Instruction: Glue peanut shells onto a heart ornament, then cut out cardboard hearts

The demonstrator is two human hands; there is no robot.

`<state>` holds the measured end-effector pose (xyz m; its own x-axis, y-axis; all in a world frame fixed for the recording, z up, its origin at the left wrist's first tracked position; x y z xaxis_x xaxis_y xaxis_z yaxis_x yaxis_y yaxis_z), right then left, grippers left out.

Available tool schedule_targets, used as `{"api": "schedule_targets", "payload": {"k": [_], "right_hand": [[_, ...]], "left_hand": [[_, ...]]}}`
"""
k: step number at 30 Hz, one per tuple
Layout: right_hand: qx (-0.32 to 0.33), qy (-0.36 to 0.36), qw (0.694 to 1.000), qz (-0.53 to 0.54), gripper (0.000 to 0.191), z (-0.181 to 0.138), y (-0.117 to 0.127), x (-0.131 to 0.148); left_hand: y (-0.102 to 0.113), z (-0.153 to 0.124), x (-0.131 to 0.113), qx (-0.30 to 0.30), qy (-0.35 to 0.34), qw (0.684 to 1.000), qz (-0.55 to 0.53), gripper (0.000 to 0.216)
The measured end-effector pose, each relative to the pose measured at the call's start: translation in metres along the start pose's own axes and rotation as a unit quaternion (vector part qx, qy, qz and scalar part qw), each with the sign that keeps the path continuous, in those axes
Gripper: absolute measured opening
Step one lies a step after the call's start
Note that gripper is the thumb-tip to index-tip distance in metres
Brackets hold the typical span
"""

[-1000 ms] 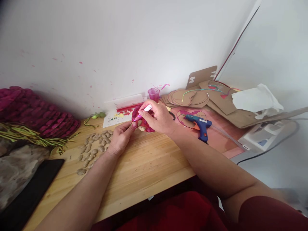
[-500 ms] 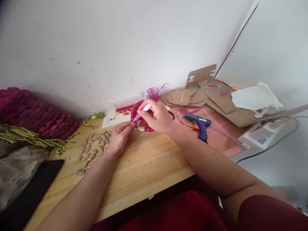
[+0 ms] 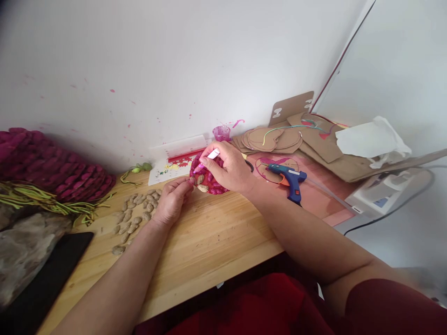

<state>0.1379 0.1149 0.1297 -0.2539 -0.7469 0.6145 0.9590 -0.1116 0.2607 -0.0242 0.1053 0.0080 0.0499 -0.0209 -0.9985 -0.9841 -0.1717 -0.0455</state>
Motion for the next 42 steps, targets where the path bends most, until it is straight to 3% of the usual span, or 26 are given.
{"api": "schedule_targets", "payload": {"k": [9,17,27,42], "right_hand": [[0.022,-0.022,0.999,-0.009,0.011,-0.004,-0.006,-0.001],[-0.025,-0.045,0.997,0.050,0.023,0.002,0.004,-0.012],[-0.011,0.008,1.000,-0.027,0.012,-0.003,0.000,0.008],[-0.027,0.002,1.000,0.003,0.010,-0.001,0.003,0.011]], "left_hand": [[0.001,0.000,0.000,-0.005,-0.010,1.000,0.029,0.034],[0.000,-0.001,-0.003,0.008,-0.036,0.997,0.061,0.031],[-0.001,-0.002,-0.009,0.008,-0.064,0.995,0.071,0.035],[-0.001,0.000,-0.013,0.006,-0.100,0.991,0.086,0.041]]}}
Point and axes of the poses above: each hand's wrist, its own z-axis towards the middle knuckle, its own y-axis out of the back of the hand, x = y × z, the point moved 10 cm from there along z, towards the middle knuckle, and after that the axes turned 10 degrees about -x, right-handed, at the moved point
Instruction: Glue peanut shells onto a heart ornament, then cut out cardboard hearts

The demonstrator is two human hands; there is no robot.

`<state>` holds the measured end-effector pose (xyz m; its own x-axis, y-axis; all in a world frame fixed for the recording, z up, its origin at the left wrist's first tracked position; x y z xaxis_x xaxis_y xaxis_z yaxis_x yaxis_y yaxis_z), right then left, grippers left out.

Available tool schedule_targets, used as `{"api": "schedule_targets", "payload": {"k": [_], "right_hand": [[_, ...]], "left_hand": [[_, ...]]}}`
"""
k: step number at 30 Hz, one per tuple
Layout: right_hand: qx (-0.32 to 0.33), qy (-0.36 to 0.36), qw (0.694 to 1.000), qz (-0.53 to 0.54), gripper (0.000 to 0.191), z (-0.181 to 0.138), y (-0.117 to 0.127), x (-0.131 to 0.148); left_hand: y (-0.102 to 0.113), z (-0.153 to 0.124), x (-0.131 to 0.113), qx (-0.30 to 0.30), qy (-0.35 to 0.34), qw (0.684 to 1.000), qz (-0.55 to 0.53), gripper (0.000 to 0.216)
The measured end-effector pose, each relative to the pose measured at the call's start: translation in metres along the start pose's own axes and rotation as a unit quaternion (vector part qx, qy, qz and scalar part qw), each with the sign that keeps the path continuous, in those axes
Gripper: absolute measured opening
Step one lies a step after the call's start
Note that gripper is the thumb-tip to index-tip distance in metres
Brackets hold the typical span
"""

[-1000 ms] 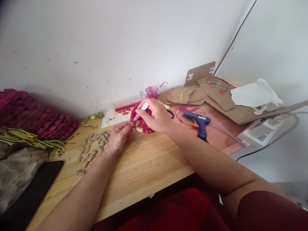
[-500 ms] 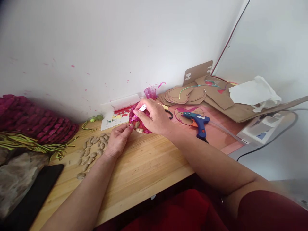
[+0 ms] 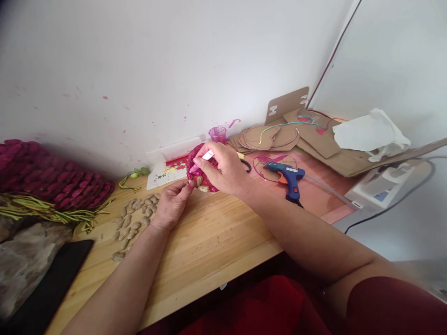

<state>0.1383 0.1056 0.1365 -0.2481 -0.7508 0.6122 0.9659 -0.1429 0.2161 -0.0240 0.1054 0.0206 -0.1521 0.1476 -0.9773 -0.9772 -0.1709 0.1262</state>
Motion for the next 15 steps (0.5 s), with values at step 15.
{"api": "schedule_targets", "payload": {"k": [15], "right_hand": [[0.008,0.007,1.000,-0.026,0.011,-0.0022,-0.0016,0.0002]], "left_hand": [[-0.0016,-0.0012,-0.0006,0.010,0.002,1.000,-0.008,0.038]]}}
Point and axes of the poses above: each hand's wrist, its own z-axis towards the middle knuckle, its own y-axis out of the back of the hand, x = y × z, the point moved 10 cm from there along z, towards the middle knuckle, and after that the axes turned 10 degrees about -x, right-handed, at the moved point
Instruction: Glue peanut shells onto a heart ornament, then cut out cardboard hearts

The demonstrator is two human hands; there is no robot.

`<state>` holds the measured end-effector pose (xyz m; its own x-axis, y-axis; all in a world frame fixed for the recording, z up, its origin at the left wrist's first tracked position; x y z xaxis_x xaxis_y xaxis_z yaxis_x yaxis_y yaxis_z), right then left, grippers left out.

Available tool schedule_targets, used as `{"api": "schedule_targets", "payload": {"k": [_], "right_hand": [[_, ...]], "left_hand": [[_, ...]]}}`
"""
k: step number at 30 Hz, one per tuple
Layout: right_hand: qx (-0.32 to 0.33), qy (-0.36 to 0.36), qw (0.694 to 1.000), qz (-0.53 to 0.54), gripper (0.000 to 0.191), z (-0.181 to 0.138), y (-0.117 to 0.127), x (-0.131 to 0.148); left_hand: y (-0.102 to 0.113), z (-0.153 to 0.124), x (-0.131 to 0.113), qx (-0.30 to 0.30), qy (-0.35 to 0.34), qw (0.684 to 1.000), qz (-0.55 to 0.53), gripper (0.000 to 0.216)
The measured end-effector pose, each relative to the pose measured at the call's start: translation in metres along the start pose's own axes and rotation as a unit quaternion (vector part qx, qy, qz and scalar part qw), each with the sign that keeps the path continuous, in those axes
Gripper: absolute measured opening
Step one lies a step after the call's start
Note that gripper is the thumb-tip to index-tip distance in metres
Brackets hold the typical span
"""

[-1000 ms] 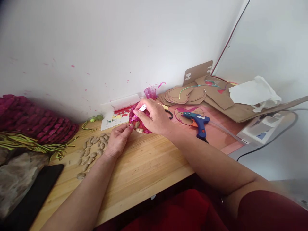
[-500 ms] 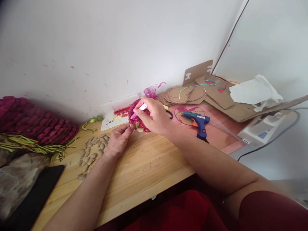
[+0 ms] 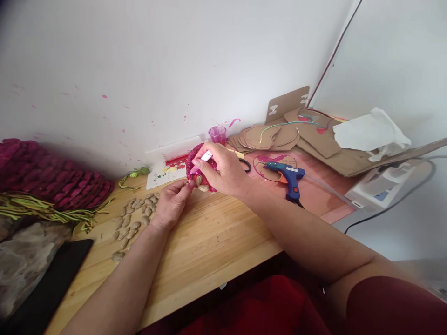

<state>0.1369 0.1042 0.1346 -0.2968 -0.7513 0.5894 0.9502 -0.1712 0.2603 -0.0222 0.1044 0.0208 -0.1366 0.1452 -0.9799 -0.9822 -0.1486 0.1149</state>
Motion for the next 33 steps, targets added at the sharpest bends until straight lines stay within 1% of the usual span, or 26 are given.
{"api": "schedule_targets", "payload": {"k": [5,9,15,20,23,28,33], "right_hand": [[-0.002,0.004,1.000,0.007,0.011,0.000,0.000,0.002],[-0.008,0.022,1.000,-0.017,0.011,-0.003,0.000,0.008],[0.001,0.086,0.996,-0.028,0.013,-0.007,-0.008,0.019],[-0.018,0.050,0.998,-0.034,0.009,-0.005,-0.002,0.012],[-0.014,0.051,0.998,-0.032,0.010,-0.005,-0.003,0.011],[-0.007,0.073,0.997,-0.036,0.011,-0.007,-0.007,0.014],[-0.021,0.044,0.998,-0.037,0.010,-0.006,-0.003,0.008]], "left_hand": [[0.000,0.000,-0.002,-0.005,-0.005,1.000,0.019,0.038],[0.001,0.000,-0.003,-0.013,0.000,1.000,0.009,0.039],[0.005,0.000,0.002,-0.027,0.028,0.999,-0.001,0.042],[0.005,0.000,0.001,-0.031,0.030,0.999,-0.005,0.042],[0.005,0.000,0.002,-0.030,0.028,0.999,0.000,0.041],[0.007,0.000,0.005,-0.041,0.038,0.998,0.014,0.042],[0.004,-0.001,0.005,-0.031,0.042,0.999,-0.007,0.040]]}}
Point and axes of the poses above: each hand's wrist, its own z-axis towards the middle knuckle, its own y-axis out of the back of the hand, x = y × z, the point moved 10 cm from there along z, towards the middle knuckle, and after that the axes turned 10 degrees about -x, right-handed, at the moved point
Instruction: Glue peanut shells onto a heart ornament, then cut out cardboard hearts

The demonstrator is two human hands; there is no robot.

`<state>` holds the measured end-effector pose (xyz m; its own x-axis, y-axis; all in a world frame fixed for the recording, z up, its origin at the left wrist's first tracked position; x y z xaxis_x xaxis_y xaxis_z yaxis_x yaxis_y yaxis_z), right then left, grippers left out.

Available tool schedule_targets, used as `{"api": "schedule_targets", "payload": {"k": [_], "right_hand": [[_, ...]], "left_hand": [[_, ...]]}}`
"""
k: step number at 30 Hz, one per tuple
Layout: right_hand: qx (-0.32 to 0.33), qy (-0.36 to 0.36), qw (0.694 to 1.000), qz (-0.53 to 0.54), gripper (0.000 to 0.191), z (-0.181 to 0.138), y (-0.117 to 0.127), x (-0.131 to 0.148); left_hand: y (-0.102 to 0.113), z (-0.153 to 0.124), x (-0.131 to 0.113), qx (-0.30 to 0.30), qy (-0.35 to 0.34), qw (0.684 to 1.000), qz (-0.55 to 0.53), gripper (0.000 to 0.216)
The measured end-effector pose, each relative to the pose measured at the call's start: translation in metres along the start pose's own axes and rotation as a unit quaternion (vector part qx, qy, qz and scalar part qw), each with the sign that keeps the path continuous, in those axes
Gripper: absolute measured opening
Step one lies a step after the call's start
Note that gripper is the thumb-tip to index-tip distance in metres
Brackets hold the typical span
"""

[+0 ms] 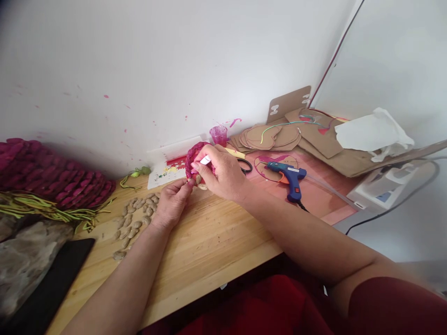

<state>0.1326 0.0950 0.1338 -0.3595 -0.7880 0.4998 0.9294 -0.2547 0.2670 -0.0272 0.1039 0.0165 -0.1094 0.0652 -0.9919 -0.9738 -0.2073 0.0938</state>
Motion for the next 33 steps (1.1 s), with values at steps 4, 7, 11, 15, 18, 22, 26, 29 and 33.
{"api": "schedule_targets", "payload": {"k": [4,7,11,15,18,22,26,29,33], "right_hand": [[0.006,0.023,1.000,-0.003,0.011,-0.0009,-0.0020,0.0040],[0.005,0.031,0.999,0.001,0.011,-0.0010,-0.0024,0.0067],[-0.002,0.018,1.000,0.003,0.012,0.0000,-0.0007,0.0053],[0.004,0.003,1.000,-0.001,0.013,-0.0005,-0.0017,0.0018],[0.002,-0.010,1.000,-0.002,0.013,-0.0013,-0.0014,-0.0010],[-0.005,-0.021,1.000,0.005,0.013,-0.0014,-0.0010,-0.0028],[0.001,-0.004,1.000,0.000,0.014,-0.0019,-0.0043,-0.0010],[0.000,0.007,1.000,-0.001,0.014,-0.0026,-0.0052,-0.0001],[0.006,0.003,1.000,0.008,0.013,-0.0027,-0.0057,-0.0010]], "left_hand": [[0.0003,-0.0001,-0.0002,-0.003,0.001,1.000,0.010,0.043],[0.0015,-0.0002,-0.0011,-0.009,0.003,1.000,0.016,0.042],[-0.0001,-0.0008,-0.0031,-0.002,-0.002,1.000,0.009,0.040],[0.0002,0.0000,-0.0024,-0.004,-0.008,1.000,0.011,0.042],[0.0013,0.0013,0.0000,-0.008,-0.006,1.000,0.012,0.045],[-0.0011,0.0015,-0.0015,0.005,-0.016,1.000,-0.006,0.045],[0.0013,0.0008,-0.0001,-0.008,-0.005,1.000,0.003,0.044],[0.0031,0.0007,-0.0003,-0.017,-0.002,1.000,0.006,0.043],[0.0022,0.0010,-0.0004,-0.012,0.003,1.000,-0.001,0.042]]}}
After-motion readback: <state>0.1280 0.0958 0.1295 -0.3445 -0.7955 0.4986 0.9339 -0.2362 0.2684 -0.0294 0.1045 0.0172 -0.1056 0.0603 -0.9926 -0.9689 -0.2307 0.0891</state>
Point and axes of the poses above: each hand's wrist, its own z-axis towards the middle knuckle, its own y-axis out of the back of the hand, x = y × z, the point moved 10 cm from there along z, towards the middle knuckle, and after that the axes turned 10 degrees about -x, right-handed, at the moved point
